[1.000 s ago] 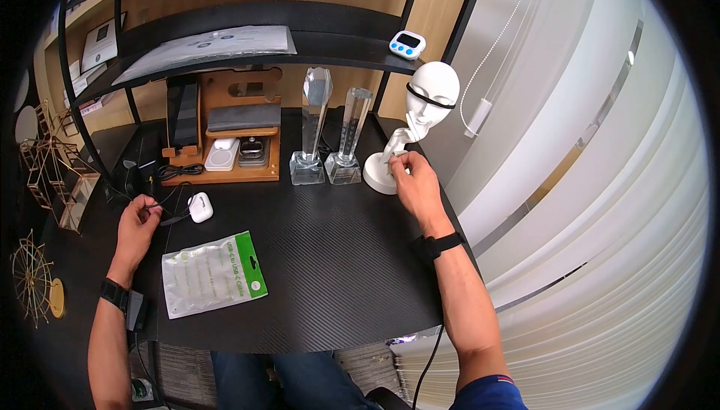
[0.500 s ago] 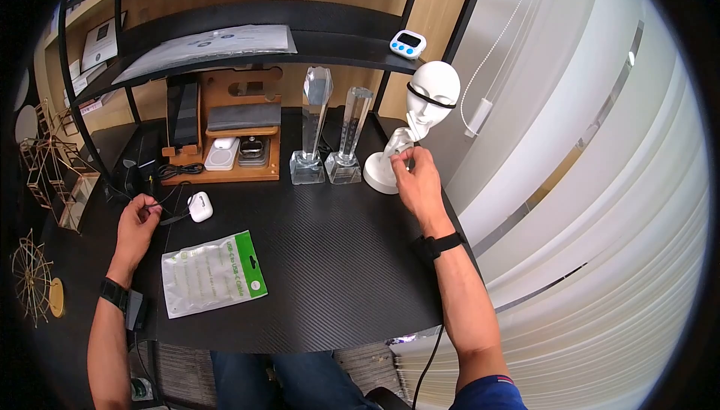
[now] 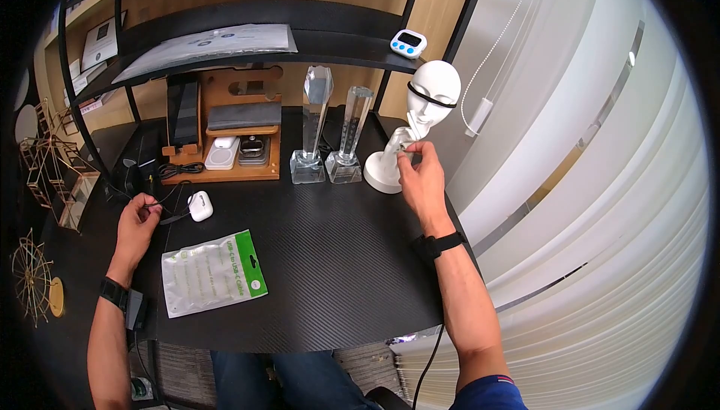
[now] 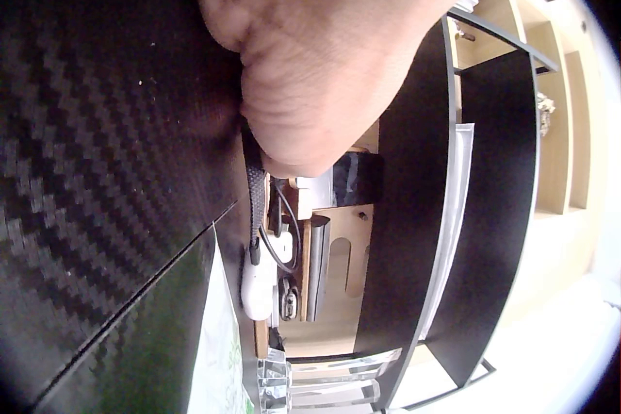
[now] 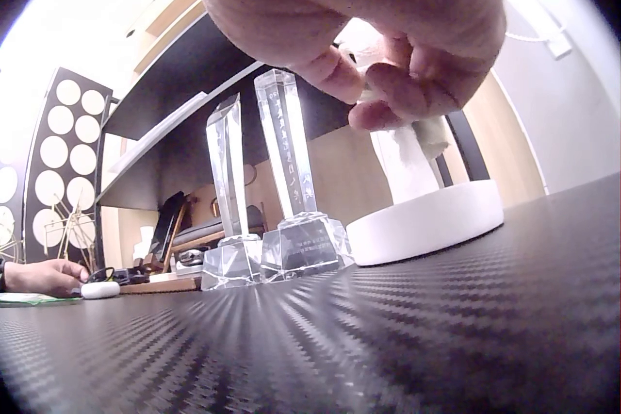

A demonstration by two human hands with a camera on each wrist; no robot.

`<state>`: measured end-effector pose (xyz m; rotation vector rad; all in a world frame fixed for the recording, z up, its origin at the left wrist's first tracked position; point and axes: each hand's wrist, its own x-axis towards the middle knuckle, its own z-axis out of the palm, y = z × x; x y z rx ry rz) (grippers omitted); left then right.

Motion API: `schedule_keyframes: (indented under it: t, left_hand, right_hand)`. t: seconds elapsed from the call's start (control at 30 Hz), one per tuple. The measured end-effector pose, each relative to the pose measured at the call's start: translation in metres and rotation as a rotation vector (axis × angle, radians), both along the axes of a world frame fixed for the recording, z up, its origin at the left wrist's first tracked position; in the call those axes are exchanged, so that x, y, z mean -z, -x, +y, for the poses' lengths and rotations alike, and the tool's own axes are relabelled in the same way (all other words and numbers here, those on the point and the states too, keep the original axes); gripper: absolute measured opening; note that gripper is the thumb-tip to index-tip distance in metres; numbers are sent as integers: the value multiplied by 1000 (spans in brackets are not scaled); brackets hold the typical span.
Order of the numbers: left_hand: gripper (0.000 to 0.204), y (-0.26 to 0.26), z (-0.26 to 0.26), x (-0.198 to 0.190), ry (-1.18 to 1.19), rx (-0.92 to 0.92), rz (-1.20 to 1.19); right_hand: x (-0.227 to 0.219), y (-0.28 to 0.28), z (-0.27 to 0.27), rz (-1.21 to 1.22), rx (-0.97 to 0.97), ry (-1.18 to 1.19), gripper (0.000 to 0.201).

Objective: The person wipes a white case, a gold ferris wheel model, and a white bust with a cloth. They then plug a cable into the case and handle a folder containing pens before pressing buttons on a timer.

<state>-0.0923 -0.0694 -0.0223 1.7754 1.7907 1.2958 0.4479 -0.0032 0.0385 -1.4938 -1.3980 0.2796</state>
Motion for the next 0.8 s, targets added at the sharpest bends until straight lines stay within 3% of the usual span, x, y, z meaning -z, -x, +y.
schedule_keyframes:
  t: [0.23,0.3,0.63,0.8]
  left_hand:
    - [11,3,2,3,9,-6,-6]
    - [11,5,4,7,6,2,-15]
    - [11,3,2,4,-5,11,-2]
    - [11,5,4,6,9,19,-14]
  right_hand:
    - [-2,-3,-2,-64,44,77,21]
    - [3,-5,-1,-187,12,137,21]
    - [-5,4,-6,-65,26,55,16]
    - [-4,-1,-8,-208,-51,264,17]
